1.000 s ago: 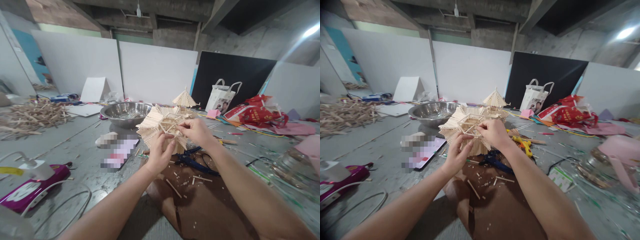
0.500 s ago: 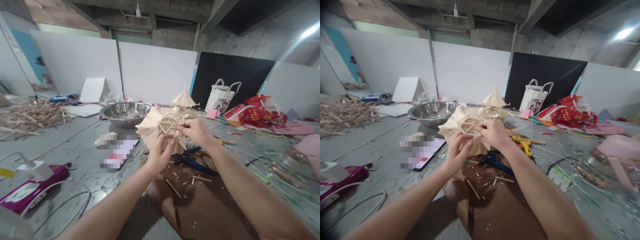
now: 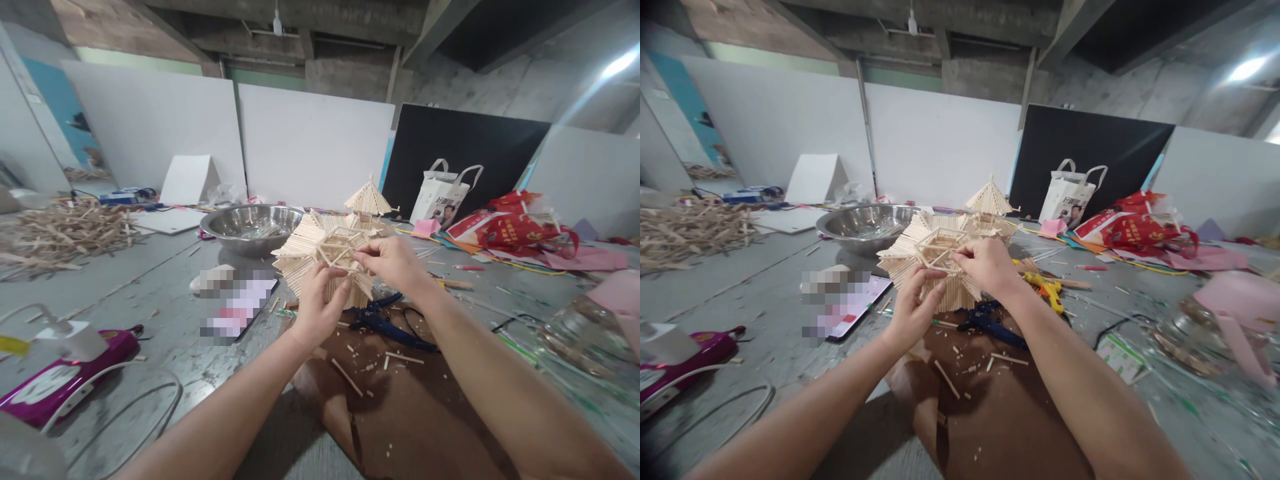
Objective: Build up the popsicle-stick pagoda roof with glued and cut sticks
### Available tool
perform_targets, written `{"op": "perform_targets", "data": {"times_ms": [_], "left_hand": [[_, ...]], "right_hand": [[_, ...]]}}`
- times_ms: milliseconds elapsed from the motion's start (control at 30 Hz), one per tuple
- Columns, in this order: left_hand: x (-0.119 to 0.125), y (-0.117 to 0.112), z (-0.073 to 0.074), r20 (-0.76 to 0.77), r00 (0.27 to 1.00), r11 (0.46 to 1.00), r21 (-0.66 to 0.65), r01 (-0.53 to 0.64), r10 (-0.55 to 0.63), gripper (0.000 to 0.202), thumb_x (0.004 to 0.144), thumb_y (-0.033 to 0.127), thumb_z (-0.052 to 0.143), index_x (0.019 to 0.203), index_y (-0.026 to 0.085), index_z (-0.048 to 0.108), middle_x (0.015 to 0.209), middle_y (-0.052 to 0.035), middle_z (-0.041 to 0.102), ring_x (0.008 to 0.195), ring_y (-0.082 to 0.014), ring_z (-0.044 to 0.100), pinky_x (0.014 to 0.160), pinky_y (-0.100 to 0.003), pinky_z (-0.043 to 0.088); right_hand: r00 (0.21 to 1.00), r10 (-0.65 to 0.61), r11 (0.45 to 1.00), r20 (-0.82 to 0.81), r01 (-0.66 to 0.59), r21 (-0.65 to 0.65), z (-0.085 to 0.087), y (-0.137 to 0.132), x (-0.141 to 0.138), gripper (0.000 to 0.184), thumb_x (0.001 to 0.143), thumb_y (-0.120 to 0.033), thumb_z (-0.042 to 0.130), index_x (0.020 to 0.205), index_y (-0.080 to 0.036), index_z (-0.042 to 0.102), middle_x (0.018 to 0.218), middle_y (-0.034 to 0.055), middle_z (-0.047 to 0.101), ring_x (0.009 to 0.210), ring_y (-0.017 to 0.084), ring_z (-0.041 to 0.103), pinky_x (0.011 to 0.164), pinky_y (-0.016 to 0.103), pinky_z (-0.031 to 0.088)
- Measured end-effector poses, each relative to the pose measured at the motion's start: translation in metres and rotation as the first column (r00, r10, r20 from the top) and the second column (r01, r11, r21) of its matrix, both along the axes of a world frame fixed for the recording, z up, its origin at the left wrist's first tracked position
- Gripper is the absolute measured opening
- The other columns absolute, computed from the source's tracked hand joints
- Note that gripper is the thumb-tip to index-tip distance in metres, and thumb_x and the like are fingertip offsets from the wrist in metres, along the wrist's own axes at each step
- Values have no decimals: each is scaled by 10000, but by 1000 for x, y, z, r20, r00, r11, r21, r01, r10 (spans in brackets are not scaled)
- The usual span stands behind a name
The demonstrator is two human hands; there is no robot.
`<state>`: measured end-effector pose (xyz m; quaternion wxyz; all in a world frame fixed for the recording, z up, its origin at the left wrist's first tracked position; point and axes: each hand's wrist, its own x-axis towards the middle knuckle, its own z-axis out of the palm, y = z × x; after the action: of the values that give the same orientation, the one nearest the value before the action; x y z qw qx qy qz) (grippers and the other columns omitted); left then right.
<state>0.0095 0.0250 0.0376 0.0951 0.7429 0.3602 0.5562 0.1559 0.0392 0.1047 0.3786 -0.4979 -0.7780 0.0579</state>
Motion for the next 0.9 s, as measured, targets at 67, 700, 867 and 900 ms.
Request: {"op": "perform_targets", "data": {"times_ms": [67,700,867,900], "left_hand": [[0,0,0,-2,1000,1000,-2,-7,7,104,755,237,454,820,190,520,930,-50,514,929,-176,463,829,-342,349],[1,0,-2,1,1000,1000,-7,-12,12,105,754,231,457,821,189,526,938,-51,517,938,-178,461,834,-345,346],[0,-1,-1,-2,1000,1000,-13,-13,13,108,753,230,458,827,188,524,940,-51,521,936,-176,462,835,-344,345],[0,-1,-1,-2,1000,1000,-13,-11,11,110,752,232,457,829,188,523,939,-51,521,936,-175,462,835,-344,346]], "right_hand": [[1000,-4,1000,6,4,-6,0,0,-1,211,707,-294,500,689,-157,659,512,8,584,453,81,490,468,206,357],[999,28,999,-36,-29,-16,-4,0,-1,197,707,-276,484,676,-148,631,535,5,581,460,76,481,464,199,354],[999,19,1000,-36,-20,-12,-4,1,-1,182,696,-265,495,676,-146,632,525,2,577,464,76,473,458,199,342],[999,20,1000,-36,-20,-12,-4,2,-1,180,696,-263,495,675,-146,632,527,2,578,465,75,472,458,198,341]]}}
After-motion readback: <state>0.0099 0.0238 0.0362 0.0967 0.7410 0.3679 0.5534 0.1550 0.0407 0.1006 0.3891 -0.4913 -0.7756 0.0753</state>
